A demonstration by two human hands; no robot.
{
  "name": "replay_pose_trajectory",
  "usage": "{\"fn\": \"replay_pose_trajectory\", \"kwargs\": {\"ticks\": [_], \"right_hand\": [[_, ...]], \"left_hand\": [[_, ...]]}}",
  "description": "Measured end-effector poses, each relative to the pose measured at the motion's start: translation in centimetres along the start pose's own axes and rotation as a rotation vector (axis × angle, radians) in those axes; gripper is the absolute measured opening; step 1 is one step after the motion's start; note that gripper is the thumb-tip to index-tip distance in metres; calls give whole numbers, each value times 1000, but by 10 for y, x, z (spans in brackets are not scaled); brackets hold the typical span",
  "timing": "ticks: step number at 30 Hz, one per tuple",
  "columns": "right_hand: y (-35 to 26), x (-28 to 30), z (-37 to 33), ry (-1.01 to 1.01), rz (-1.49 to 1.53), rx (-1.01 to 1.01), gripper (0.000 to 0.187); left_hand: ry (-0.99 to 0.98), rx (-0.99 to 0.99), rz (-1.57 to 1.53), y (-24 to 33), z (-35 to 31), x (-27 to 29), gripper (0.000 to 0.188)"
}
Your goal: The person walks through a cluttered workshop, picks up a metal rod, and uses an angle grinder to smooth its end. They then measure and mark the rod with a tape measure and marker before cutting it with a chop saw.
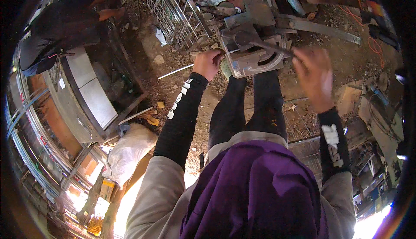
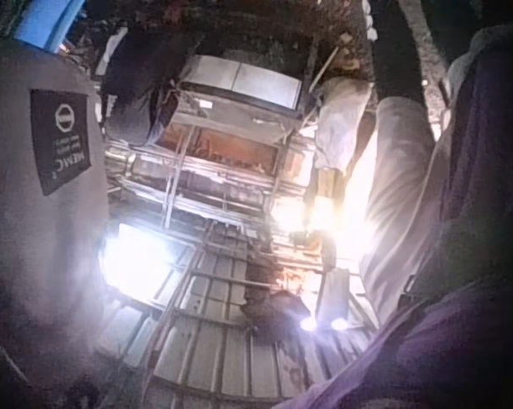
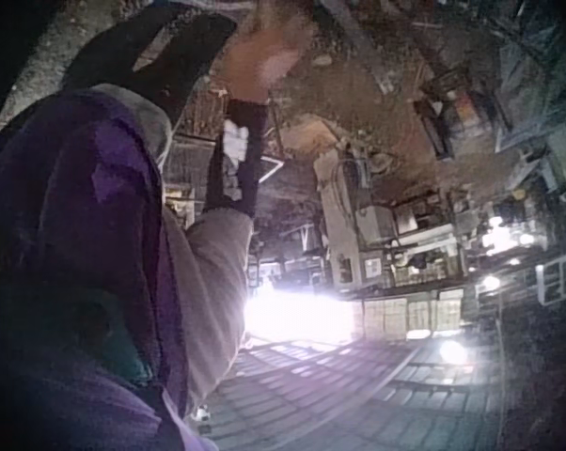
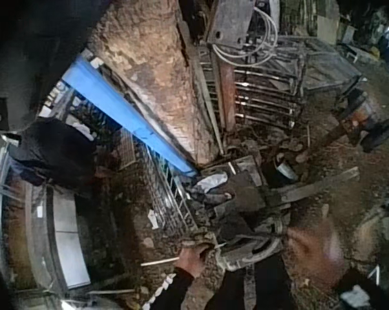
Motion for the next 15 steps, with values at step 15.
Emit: {"fn": "replay_pose_trajectory", "kwargs": {"ticks": [15], "right_hand": [[15,-7,151,22,15,318,36]], "left_hand": [[34,-2,-71,-5,2,-6,15]]}}
Point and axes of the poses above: each hand's wrist, its own z-axis towards the middle knuckle, its own x-axis out of the back of the hand, y = z × x, the point moved 5 cm from there along z, towards the middle knuckle, and after that the axes turned 9 degrees about -z, right-handed, at the moved point
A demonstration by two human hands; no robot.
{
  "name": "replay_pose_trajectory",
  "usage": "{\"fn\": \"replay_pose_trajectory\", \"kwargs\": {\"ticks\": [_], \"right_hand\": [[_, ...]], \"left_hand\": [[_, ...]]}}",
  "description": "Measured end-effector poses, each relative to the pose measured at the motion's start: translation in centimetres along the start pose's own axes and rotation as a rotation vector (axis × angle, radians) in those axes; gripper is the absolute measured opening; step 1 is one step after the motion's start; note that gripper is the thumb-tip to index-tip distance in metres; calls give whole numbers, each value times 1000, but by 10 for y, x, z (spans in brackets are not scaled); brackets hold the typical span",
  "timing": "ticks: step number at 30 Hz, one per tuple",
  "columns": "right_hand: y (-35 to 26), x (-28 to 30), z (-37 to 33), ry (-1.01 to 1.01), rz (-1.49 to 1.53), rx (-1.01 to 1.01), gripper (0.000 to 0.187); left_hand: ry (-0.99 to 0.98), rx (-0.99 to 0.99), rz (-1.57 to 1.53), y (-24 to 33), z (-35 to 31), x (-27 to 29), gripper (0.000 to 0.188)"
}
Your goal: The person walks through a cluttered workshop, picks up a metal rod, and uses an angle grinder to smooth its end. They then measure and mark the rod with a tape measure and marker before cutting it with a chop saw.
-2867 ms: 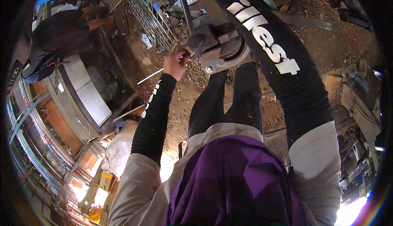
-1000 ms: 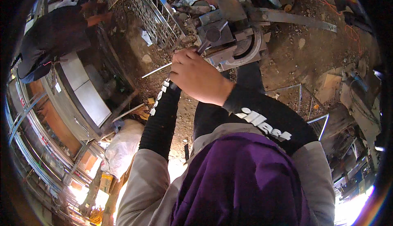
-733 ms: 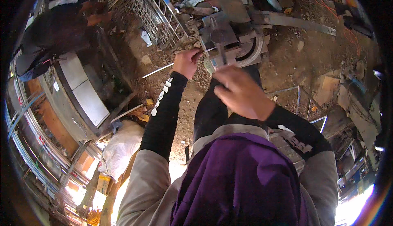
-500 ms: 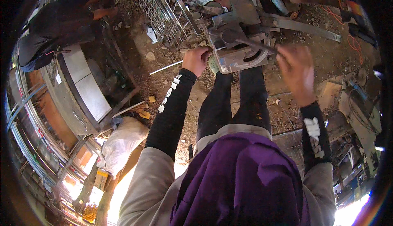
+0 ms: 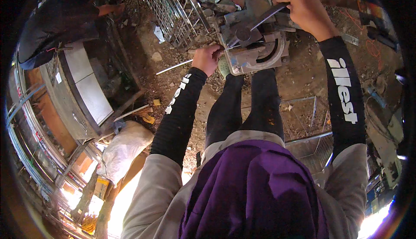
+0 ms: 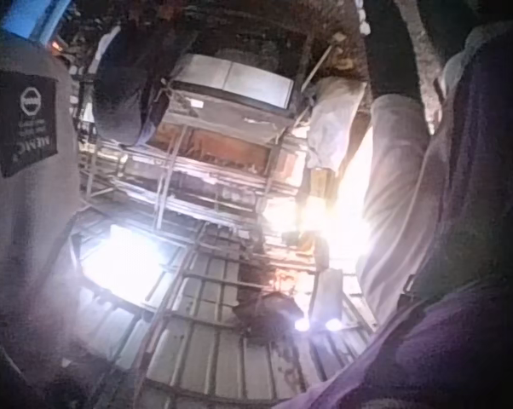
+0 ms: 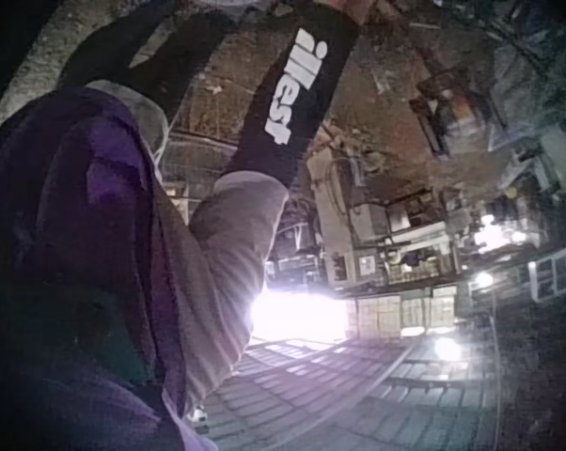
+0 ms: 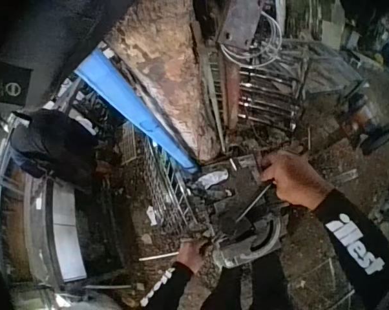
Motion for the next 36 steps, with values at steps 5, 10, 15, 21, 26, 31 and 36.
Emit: {"fn": "replay_pose_trajectory", "kwargs": {"ticks": [5,10,15,21,26,31,36], "right_hand": [[1,-8,-22,-120,21,-106,33],[-10,-5,-70,-96,133,-142,34],[-19,0,-77,-139,183,-178,33],[1,-3,-5,-45,-3,-7,27],[6,-7,-16,-299,53,62,32],[-15,2,-72,-313,206,-201,34],[-33,10,-82,-174,12,-217,37]], "left_hand": [[-34,27,5,-2,0,-1,16],[-68,63,31,-6,1,-4,17],[-39,25,39,1,0,2,18],[-81,-13,-35,-3,1,14,16],[-154,127,-133,1,7,16,15],[-208,105,-254,40,5,43,13],[-402,244,-264,45,-66,91,10]]}}
Point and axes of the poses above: each hand's wrist, its own z-axis towards the middle knuckle, its own x-axis out of the back of the hand, y = z × x, the point moved 5 cm from there along z, towards the middle knuckle, and after that the axes turned 9 degrees about -z, right-handed, at the moved point
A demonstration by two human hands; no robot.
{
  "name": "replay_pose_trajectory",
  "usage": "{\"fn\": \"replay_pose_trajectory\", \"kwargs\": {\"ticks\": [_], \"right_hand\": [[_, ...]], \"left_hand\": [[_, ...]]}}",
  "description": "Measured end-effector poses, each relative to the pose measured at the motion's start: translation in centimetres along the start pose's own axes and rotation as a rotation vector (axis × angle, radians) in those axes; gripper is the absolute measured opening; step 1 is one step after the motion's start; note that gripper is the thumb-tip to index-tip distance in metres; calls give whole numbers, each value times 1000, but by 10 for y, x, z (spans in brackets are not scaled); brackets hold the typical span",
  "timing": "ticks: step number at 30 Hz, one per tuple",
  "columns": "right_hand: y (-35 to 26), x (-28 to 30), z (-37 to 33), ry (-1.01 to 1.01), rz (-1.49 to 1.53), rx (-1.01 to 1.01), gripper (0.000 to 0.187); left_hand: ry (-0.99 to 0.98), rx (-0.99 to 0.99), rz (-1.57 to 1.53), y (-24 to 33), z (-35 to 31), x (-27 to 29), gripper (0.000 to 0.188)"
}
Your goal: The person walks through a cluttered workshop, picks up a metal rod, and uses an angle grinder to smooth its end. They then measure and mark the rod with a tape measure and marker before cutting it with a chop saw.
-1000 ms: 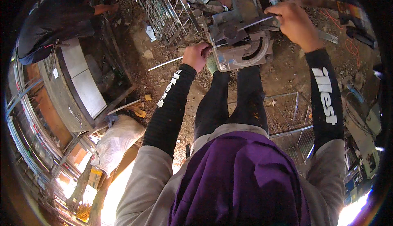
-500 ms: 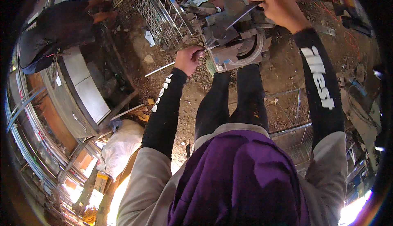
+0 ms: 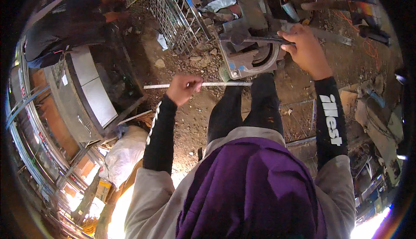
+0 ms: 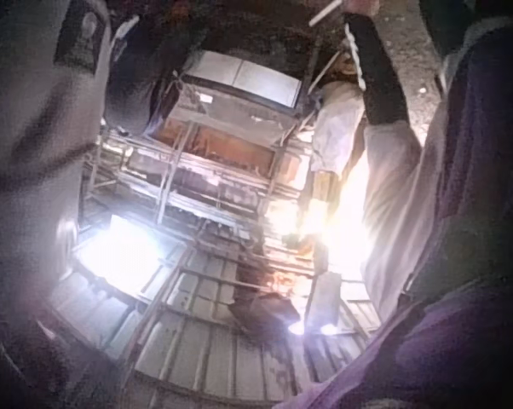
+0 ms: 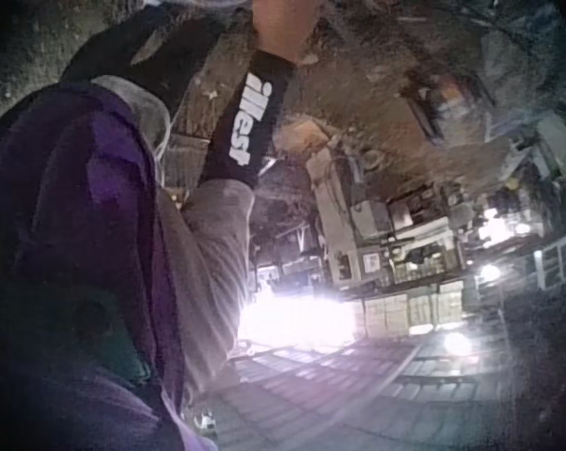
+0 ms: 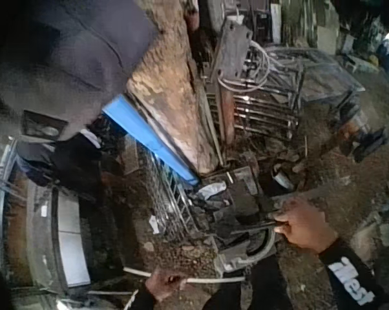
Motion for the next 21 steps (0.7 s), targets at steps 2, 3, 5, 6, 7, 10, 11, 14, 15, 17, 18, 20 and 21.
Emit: {"fn": "replay_pose_trajectory", "kwargs": {"ticks": [2,3,5,6,7,10,11,14,15,17,18,20,21], "right_hand": [[-7,3,4,73,-109,26,38],[-13,4,11,85,-150,49,38],[-33,1,33,-6,-178,77,44],[-52,-2,46,-114,-164,78,48],[-66,-8,56,-225,-154,80,53],[-89,-36,80,-459,-49,16,61],[-91,-34,84,-430,-37,48,60],[-73,-38,86,-347,20,96,54],[-72,-43,85,-360,70,117,55],[-69,-55,90,-366,163,163,56],[-68,-58,87,-192,137,261,55],[-78,-58,92,-234,116,344,57],[-82,-58,95,-254,106,383,59]], "left_hand": [[31,76,-63,-19,-43,-1,10],[75,115,-108,-44,-67,-4,10],[139,189,-130,-71,-104,-9,10],[152,230,-108,-77,-122,-11,11],[164,271,-90,-87,-138,-14,12],[338,294,-350,-137,-178,-35,15],[368,291,-374,-145,-185,-41,15],[405,341,-405,-159,-196,-59,14],[394,331,-429,-154,-200,-64,14],[383,291,-470,-145,-197,-72,14],[390,291,-489,-150,-195,-78,14],[406,303,-514,-157,-196,-84,14],[404,307,-522,-160,-194,-86,14]]}}
Point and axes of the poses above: each hand's wrist, its own z-axis towards the middle knuckle, its own x-axis out of the back of the hand, y = z × x, the point moved 5 cm from there along z, towards the middle knuckle, and after that the axes turned 9 degrees about -z, right-handed, at the moved point
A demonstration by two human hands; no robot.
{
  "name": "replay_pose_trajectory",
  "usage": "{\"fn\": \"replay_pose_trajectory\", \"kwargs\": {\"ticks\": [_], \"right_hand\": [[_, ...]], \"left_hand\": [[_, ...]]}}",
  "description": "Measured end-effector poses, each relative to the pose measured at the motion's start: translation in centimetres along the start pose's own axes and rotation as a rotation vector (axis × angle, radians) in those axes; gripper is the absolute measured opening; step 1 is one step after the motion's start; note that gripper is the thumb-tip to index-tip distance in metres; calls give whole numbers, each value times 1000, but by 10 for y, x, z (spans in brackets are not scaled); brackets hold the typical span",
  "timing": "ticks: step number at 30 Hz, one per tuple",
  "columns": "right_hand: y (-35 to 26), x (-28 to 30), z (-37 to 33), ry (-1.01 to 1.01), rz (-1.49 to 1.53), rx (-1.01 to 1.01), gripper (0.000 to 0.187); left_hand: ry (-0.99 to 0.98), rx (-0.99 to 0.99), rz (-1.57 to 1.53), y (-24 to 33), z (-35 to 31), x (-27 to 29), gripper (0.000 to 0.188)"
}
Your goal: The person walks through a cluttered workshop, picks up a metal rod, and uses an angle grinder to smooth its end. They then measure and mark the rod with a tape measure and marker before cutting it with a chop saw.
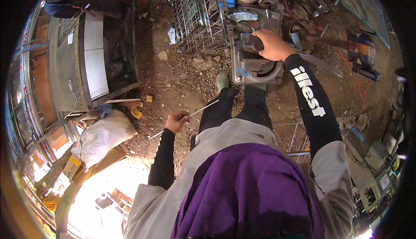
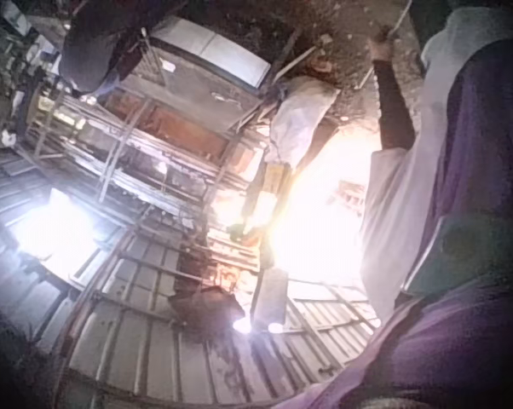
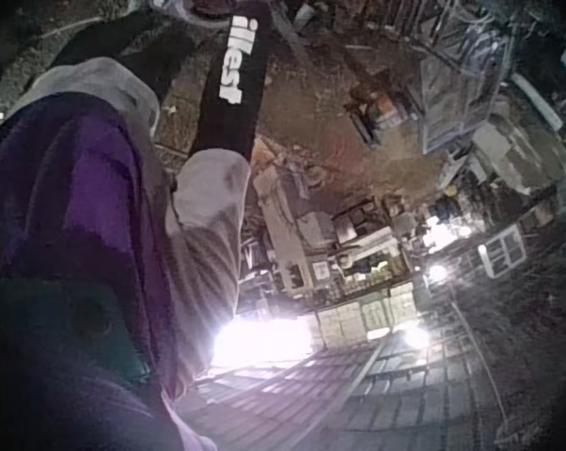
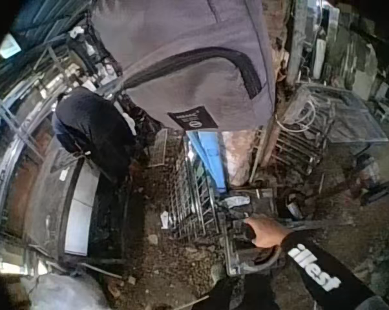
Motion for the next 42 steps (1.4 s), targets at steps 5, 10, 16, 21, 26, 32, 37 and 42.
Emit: {"fn": "replay_pose_trajectory", "kwargs": {"ticks": [5,10,16,21,26,32,37,42], "right_hand": [[-4,7,9,-217,-20,-47,65],[6,6,13,-294,-17,-15,68],[-38,33,33,-601,5,84,75],[-18,34,66,-332,-87,-192,67],[-17,0,62,-167,-274,-151,44],[-5,-1,67,-106,-116,-85,11],[-10,5,81,-199,-103,-5,12],[-20,-1,84,-289,-66,122,11]], "left_hand": [[-1,3,120,10,0,1,16],[33,11,18,-10,5,19,17],[36,28,55,-4,8,19,18],[94,-39,-23,-17,4,20,16],[100,10,44,-25,-4,18,13],[98,67,-33,-48,-8,15,13],[109,70,53,-41,-12,19,13],[147,94,77,-26,-21,20,13]]}}
Point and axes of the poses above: each hand's wrist, its own z-axis towards the middle knuckle, its own x-axis out of the back of the hand, y = z × x, the point moved 5 cm from there along z, towards the middle knuckle, and after that the axes turned 9 degrees about -z, right-handed, at the moved point
